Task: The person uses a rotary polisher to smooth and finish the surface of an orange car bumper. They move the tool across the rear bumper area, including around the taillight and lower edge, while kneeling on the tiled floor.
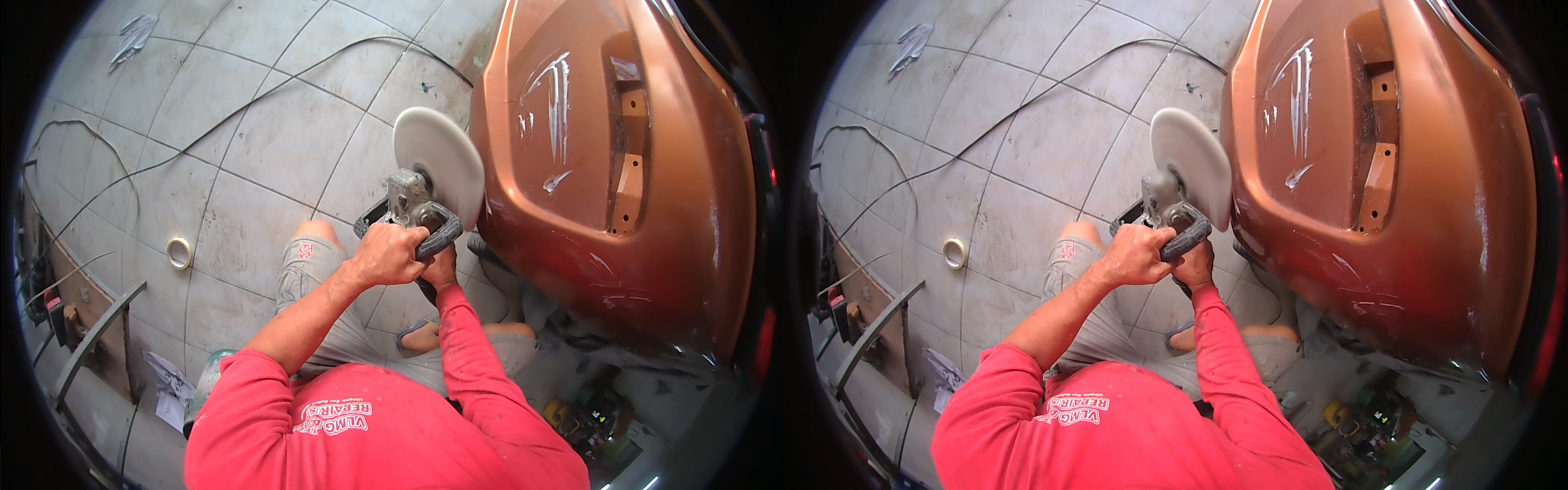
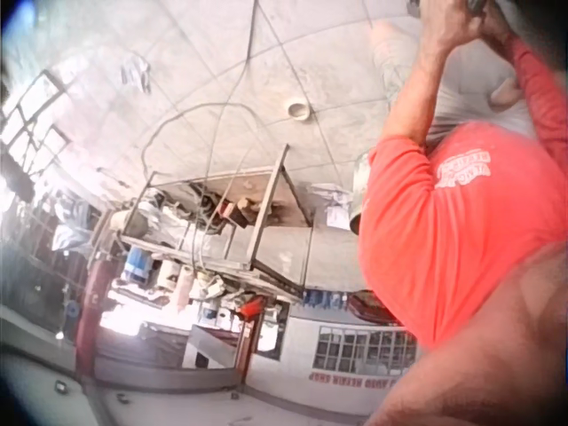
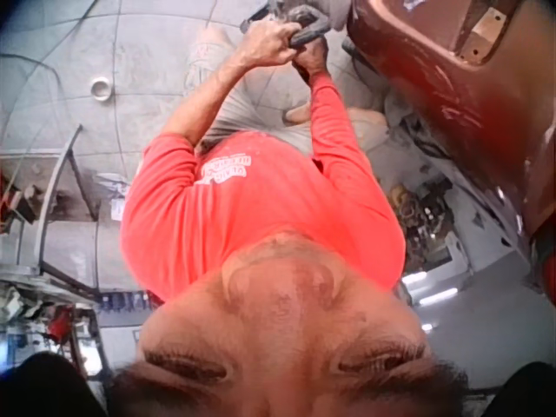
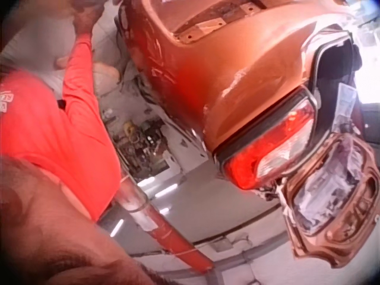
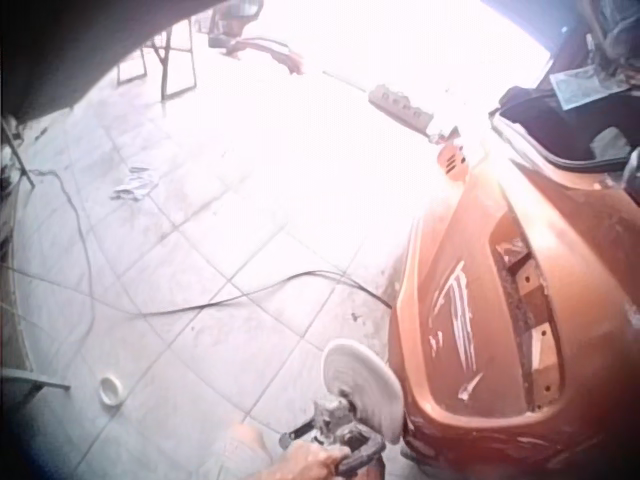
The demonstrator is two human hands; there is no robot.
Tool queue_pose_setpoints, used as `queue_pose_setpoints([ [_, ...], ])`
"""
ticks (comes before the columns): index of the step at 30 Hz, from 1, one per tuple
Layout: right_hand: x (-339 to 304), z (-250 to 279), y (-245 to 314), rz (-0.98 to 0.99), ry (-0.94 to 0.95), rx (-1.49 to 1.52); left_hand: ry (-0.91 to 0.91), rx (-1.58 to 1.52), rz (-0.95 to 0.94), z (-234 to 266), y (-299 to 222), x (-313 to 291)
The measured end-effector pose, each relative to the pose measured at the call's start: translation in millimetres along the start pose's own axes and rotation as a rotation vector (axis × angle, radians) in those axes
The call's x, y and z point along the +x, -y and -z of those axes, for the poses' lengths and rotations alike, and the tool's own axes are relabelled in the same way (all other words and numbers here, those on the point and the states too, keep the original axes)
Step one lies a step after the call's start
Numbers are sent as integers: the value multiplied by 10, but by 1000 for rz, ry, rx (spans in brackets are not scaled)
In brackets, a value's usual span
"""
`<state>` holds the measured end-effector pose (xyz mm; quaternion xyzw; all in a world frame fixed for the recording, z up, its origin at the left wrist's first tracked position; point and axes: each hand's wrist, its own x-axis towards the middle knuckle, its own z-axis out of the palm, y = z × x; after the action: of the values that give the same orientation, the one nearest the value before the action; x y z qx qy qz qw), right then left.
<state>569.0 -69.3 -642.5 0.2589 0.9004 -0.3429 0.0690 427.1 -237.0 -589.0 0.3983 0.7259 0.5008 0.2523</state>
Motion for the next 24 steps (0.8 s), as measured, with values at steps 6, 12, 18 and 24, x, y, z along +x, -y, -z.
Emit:
queue_pose_setpoints([
  [6, 843, 54, 221, 116, -113, 9, -98, 63, -31, 526, 73, 526],
  [12, 1376, 215, 746, -4, -132, 154, 19, 21, 108, 1034, 42, 1073],
  [18, 763, 369, 580, -18, -56, 116, 75, -129, 64, 707, -138, 585],
  [24, -276, 668, 382, -28, 57, -10, 152, -186, 46, 34, -558, -172],
])
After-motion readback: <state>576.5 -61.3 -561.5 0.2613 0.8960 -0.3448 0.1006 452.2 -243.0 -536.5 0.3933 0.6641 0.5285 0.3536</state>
